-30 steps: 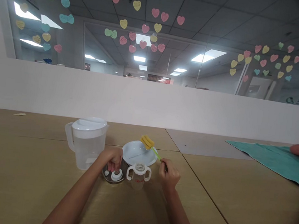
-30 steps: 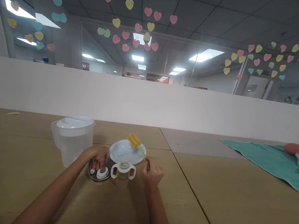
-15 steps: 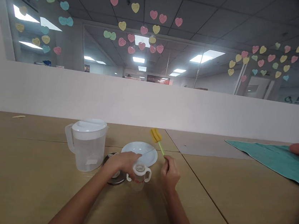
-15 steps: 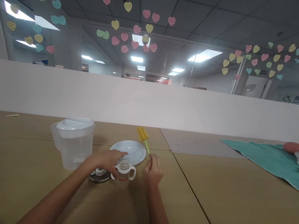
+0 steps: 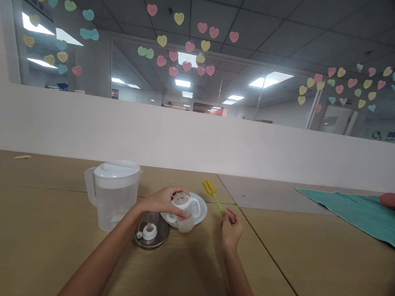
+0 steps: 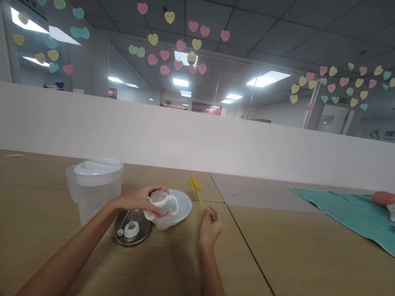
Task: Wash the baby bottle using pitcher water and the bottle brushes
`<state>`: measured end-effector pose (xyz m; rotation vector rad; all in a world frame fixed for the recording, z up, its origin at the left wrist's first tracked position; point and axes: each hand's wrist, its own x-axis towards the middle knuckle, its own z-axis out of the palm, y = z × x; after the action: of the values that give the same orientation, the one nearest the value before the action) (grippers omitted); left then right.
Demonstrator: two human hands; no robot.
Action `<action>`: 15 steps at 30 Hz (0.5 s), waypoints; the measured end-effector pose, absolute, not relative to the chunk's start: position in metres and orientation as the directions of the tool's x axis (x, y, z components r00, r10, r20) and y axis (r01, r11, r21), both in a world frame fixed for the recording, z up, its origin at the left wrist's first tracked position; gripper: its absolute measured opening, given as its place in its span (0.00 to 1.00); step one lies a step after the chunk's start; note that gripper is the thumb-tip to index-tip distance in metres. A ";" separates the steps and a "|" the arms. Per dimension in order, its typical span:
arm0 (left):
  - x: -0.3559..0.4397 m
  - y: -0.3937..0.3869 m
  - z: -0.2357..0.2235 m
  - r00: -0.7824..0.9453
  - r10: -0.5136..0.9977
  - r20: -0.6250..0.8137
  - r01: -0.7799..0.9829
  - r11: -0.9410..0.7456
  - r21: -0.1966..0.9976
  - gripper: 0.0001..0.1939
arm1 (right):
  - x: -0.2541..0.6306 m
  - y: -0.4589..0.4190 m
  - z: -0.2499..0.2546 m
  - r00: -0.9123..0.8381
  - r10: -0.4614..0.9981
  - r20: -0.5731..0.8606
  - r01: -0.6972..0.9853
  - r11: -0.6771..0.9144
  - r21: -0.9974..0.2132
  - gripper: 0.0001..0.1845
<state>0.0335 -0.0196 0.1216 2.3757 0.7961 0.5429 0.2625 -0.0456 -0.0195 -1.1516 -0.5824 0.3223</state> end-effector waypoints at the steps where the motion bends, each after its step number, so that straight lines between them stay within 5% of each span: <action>1: 0.031 -0.018 0.123 0.719 0.660 0.217 0.398 -0.647 0.651 0.31 | 0.268 -0.044 -0.021 0.800 0.574 0.176 -0.083 0.397 -0.914 0.16; 6: 0.026 0.000 0.116 0.618 0.713 0.331 0.374 -0.637 0.674 0.32 | 0.281 -0.043 -0.017 0.652 0.738 0.172 -0.407 0.533 -0.742 0.14; 9: 0.030 0.013 0.105 0.534 0.708 0.463 0.428 -0.698 0.574 0.34 | 0.275 -0.048 -0.010 0.544 0.810 0.220 -0.501 0.524 -0.689 0.14; 15: 0.035 0.024 0.091 0.497 0.602 0.625 0.564 -0.771 0.295 0.30 | 0.264 -0.053 -0.004 0.476 0.858 0.192 -0.316 0.371 -0.873 0.19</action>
<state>0.0355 0.0242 0.0914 2.6724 1.0418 1.1485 0.2639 -0.0528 -0.0044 -0.8834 -0.7285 0.8450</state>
